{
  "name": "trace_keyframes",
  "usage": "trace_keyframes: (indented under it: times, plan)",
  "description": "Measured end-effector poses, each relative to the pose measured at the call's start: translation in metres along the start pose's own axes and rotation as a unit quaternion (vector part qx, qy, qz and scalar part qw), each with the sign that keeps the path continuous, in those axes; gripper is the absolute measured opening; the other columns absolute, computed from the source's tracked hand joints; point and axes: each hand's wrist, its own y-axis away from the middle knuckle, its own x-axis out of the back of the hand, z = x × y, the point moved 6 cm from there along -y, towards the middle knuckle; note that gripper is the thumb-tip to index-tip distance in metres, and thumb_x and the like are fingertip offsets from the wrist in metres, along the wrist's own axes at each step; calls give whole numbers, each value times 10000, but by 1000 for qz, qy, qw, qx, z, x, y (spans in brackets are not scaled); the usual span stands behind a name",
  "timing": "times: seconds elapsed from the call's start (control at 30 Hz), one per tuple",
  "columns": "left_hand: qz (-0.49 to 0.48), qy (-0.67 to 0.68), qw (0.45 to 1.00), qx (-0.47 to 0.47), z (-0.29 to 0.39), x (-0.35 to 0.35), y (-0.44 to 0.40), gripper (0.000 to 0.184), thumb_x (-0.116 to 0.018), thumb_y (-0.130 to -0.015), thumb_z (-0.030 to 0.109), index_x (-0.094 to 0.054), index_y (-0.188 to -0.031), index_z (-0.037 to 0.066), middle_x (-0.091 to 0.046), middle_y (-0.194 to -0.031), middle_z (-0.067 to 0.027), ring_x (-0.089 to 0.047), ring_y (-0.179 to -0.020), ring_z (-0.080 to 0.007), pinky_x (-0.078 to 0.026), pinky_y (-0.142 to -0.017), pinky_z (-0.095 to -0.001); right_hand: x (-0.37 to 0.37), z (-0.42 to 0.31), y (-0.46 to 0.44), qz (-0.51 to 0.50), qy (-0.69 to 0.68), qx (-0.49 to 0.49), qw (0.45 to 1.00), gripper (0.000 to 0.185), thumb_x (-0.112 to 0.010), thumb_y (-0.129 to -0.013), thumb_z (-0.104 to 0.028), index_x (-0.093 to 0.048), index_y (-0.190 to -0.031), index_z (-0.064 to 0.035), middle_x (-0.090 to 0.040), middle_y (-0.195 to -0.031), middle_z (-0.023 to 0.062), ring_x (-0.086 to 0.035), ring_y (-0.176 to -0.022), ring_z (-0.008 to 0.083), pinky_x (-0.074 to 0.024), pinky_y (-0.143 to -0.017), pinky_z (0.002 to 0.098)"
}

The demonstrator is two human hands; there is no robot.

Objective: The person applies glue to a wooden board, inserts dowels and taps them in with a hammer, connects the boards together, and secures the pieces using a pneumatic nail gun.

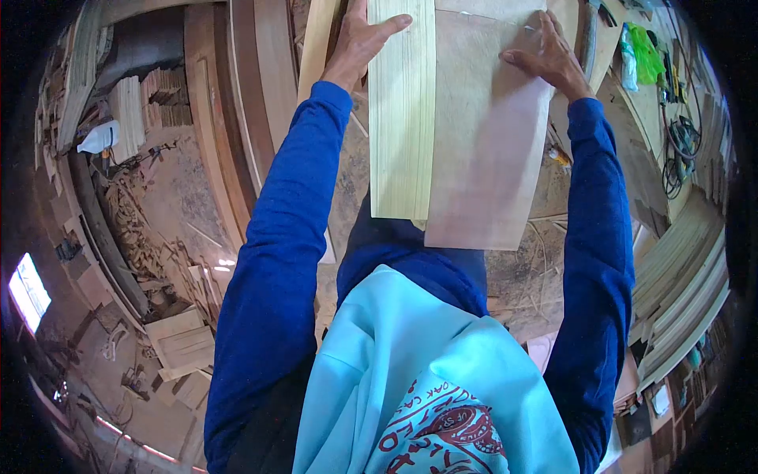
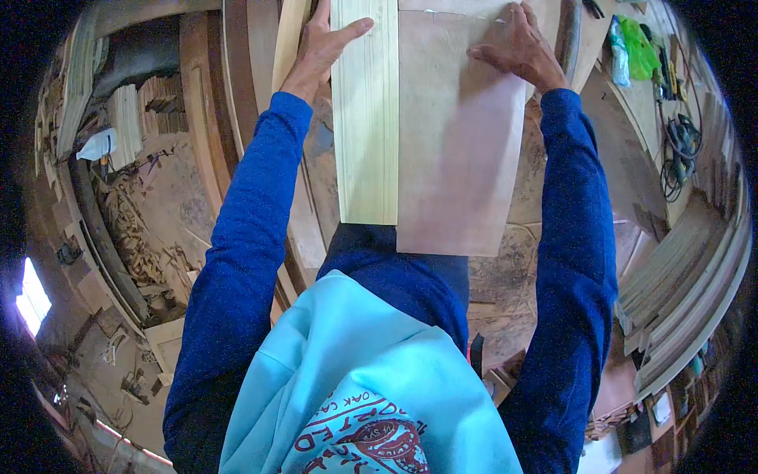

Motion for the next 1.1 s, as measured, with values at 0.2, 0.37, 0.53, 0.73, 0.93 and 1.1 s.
trace_keyframes:
  times: [0.2,0.37,0.53,0.73,0.93,1.1]
  plan:
    - [14,-2,1000,-28,0,-3,-2,854,-802,-834,109,-356,-1558,17,-561,-1427,-152,-531,-1298,-243,-437,-1096,-358,13,-24,4,10,2,-32,999,1285,-839,-671,-676,-285,-1551,80,-257,-1625,296,-302,-1506,401,-287,-1233,411]
    - [76,-97,983,-134,1,1,1,873,-777,-854,92,-310,-1589,30,-559,-1436,-153,-537,-1289,-227,-447,-1084,-353,11,-28,6,10,1,-31,999,1275,-877,-663,-617,-292,-1516,127,-271,-1601,325,-334,-1480,434,-325,-1217,423]
    - [10,-52,998,-45,-20,5,-8,1149,-829,-786,284,-98,-1630,14,-341,-1595,-247,-381,-1457,-327,-346,-1194,-399,19,-29,11,43,-20,-6,999,1123,-881,-713,-518,-360,-1490,102,-298,-1578,342,-359,-1459,458,-357,-1197,418]
    - [57,-150,985,-66,-16,12,-6,1034,-817,-837,253,-188,-1619,5,-376,-1601,-187,-382,-1455,-247,-324,-1189,-350,82,57,55,351,36,-197,914,507,-782,-868,-346,-606,-1156,32,-611,-1165,224,-606,-1029,384,-492,-942,480]
    - [39,-69,995,-68,-23,8,-9,1036,-823,-825,276,-210,-1607,-17,-408,-1572,-207,-387,-1448,-263,-315,-1195,-353,40,134,58,191,-41,-311,930,639,-768,-834,-478,-645,-1141,69,-668,-1059,256,-651,-1022,394,-513,-910,463]
    - [29,-40,998,-27,-13,1,-2,1050,-822,-826,263,-185,-1613,-14,-384,-1590,-201,-381,-1455,-259,-305,-1198,-349,42,108,33,135,103,-259,951,600,-696,-866,-474,-573,-1099,64,-675,-1070,308,-650,-1046,461,-522,-890,494]
